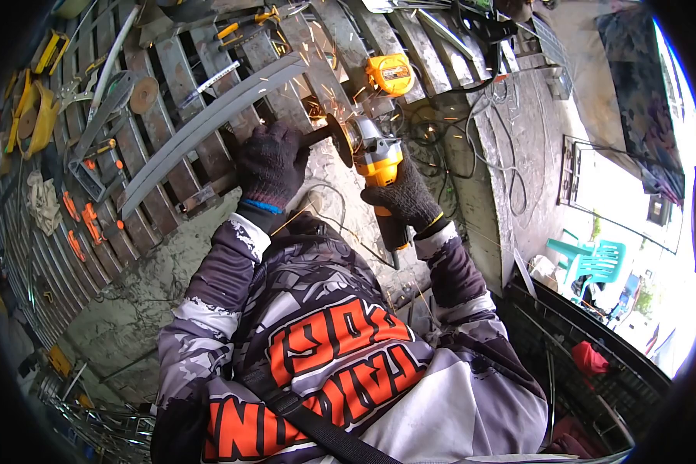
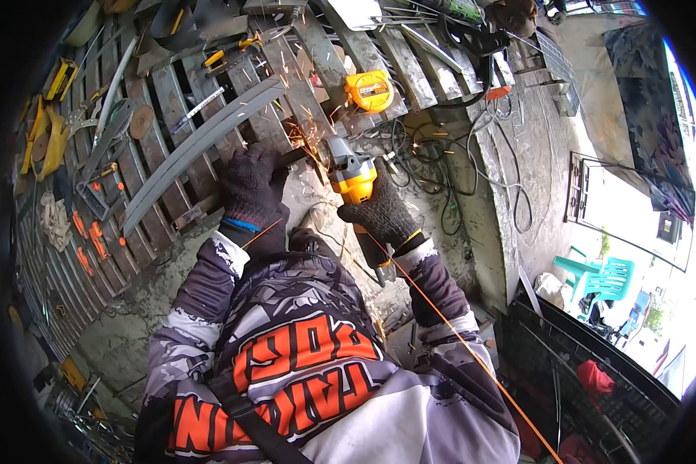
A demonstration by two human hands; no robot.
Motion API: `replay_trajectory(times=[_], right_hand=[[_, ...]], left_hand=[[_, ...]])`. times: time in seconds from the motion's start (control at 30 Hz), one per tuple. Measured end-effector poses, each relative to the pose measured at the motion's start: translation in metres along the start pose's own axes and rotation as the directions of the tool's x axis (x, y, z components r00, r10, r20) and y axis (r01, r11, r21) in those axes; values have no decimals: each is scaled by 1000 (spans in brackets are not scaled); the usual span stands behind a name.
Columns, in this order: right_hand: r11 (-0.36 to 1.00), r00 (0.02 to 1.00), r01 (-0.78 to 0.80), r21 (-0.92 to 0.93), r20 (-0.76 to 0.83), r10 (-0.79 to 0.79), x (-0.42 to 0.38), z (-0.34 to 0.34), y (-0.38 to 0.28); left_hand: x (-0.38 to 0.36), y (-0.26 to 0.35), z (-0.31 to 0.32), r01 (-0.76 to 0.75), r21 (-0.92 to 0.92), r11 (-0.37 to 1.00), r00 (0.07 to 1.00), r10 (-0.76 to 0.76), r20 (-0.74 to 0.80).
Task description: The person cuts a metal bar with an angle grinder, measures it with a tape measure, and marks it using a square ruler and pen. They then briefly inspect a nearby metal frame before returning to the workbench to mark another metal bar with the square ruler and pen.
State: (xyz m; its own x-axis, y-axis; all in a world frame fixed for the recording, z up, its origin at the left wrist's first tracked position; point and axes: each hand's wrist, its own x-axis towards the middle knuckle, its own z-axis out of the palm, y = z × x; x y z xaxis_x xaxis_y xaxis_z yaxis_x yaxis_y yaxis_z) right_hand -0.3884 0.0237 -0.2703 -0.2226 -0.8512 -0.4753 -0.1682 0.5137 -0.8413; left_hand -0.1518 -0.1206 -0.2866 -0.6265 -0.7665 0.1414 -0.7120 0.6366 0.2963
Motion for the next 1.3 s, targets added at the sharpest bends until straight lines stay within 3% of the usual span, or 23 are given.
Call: replay_trajectory(times=[0.1,0.23,0.27,0.3,0.37,0.6,0.7,0.9,1.07,1.3], right_hand=[[999,998,19,-32,-52,-21,-1,2,6],[999,1000,20,-38,-11,-21,0,-2,0],[999,1000,11,42,-5,-11,-3,-2,1],[993,1000,0,121,3,-1,-7,-2,0],[987,997,-20,158,-67,31,-19,-3,-3],[981,995,-38,190,-87,56,-41,-6,9],[978,993,-65,200,-79,82,-46,-3,16],[984,998,-43,175,-47,52,-43,5,22],[983,1000,-22,185,2,22,-34,10,21],[988,999,44,149,1,-45,-20,13,29]], left_hand=[[-2,-1,4,-22,-12,1000,998,21,-62],[1,6,-12,31,1,1000,996,-31,81],[2,7,-18,57,-2,998,988,-56,144],[1,6,-18,55,2,998,989,-55,139],[-3,3,-15,-28,52,998,999,29,-30],[0,-3,-17,-24,96,995,998,19,53],[-1,-2,-14,-42,136,990,997,49,-51],[5,-5,-7,52,88,995,991,-62,120],[2,-11,5,-15,24,1000,1000,15,-9],[3,-11,1,-26,1,1000,1000,26,-16]])
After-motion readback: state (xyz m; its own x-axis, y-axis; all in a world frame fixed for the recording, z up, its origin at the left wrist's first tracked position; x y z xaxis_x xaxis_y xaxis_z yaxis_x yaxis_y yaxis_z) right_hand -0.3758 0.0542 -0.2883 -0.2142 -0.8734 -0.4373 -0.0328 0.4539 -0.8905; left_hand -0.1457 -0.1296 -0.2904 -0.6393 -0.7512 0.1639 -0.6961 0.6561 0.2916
